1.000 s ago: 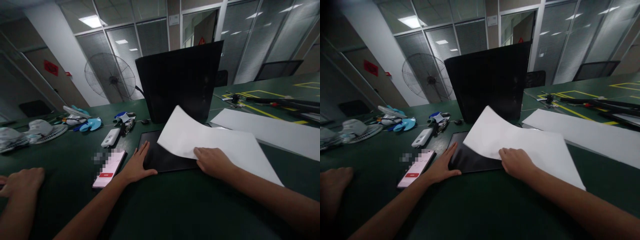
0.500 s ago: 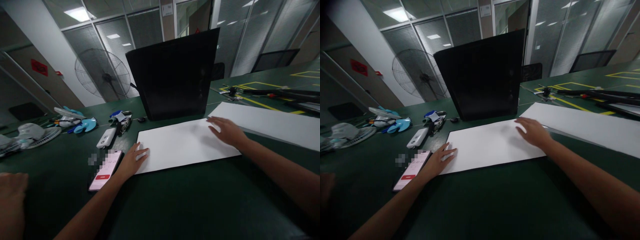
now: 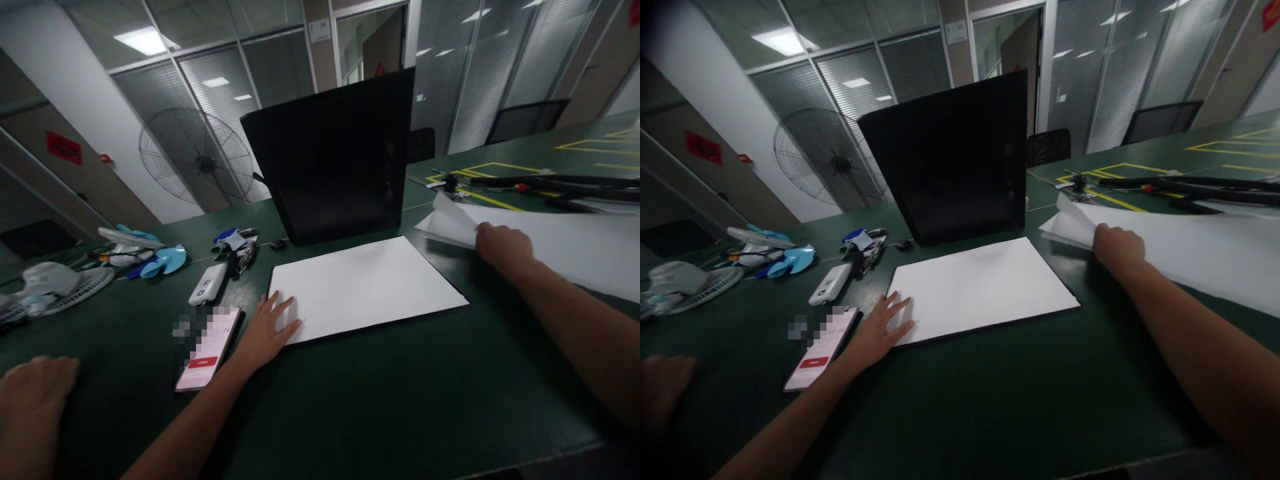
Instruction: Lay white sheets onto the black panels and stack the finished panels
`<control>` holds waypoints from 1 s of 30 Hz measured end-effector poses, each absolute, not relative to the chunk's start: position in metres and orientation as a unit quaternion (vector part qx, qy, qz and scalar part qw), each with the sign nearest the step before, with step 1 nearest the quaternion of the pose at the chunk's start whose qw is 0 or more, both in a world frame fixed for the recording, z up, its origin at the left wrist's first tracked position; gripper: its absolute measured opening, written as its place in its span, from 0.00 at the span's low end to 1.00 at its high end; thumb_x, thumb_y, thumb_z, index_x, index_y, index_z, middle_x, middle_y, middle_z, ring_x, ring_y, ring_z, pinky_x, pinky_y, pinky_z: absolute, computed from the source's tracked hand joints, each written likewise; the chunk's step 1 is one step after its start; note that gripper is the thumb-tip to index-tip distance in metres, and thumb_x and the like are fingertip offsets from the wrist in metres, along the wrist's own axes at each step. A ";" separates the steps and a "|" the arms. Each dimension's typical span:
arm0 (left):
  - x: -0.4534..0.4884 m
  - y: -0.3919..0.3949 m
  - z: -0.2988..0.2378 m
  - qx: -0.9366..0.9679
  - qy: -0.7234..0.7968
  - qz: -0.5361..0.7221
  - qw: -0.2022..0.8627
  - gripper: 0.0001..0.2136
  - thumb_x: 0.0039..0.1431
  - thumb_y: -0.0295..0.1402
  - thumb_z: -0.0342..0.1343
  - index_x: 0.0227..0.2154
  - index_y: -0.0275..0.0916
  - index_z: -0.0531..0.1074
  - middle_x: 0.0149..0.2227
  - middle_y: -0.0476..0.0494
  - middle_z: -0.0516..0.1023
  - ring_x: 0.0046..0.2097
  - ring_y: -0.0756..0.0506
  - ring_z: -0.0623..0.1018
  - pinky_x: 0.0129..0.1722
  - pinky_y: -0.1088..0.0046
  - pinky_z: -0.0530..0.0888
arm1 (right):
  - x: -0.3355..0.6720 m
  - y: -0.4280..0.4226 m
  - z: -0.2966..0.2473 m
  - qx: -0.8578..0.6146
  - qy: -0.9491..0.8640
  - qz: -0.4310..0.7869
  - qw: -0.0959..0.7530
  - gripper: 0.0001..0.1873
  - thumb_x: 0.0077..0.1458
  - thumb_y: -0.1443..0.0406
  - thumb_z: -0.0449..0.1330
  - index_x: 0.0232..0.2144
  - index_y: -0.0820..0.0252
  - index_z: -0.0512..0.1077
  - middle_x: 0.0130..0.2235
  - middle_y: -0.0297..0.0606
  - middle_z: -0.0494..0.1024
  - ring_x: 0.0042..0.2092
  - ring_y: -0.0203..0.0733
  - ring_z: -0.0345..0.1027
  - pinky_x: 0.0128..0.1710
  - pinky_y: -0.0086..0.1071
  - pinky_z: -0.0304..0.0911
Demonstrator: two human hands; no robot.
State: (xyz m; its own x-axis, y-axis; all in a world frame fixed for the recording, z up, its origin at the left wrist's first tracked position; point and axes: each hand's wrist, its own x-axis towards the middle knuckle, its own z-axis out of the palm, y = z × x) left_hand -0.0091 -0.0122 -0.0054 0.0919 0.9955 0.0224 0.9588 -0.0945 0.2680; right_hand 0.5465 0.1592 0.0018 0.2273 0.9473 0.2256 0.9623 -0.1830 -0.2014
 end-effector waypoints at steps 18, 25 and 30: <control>-0.011 -0.014 0.002 0.710 0.678 0.151 0.115 0.36 0.65 0.60 0.45 0.69 0.46 0.57 0.73 0.39 0.52 0.73 0.33 0.54 0.68 0.45 0.58 | 0.342 0.032 0.010 -0.290 -0.939 0.157 0.094 0.34 0.68 0.45 0.46 0.70 0.48 0.56 0.69 0.37 0.59 0.67 0.50 0.57 0.66 0.51 0.57; -0.015 -0.009 -0.001 0.722 0.673 0.120 0.101 0.26 0.67 0.53 0.48 0.63 0.49 0.68 0.72 0.42 0.57 0.72 0.32 0.54 0.67 0.44 0.59 | 0.430 0.114 0.015 -0.538 -0.807 0.053 0.238 0.32 0.68 0.48 0.43 0.66 0.54 0.62 0.68 0.42 0.62 0.69 0.54 0.52 0.65 0.55 0.56; -0.022 -0.005 -0.008 0.736 0.655 0.140 0.100 0.24 0.69 0.49 0.46 0.62 0.49 0.70 0.72 0.48 0.56 0.73 0.34 0.53 0.68 0.45 0.58 | 0.545 0.168 -0.005 -0.665 -0.713 0.003 0.221 0.35 0.56 0.45 0.54 0.58 0.60 0.67 0.64 0.53 0.66 0.69 0.73 0.45 0.60 0.79 0.40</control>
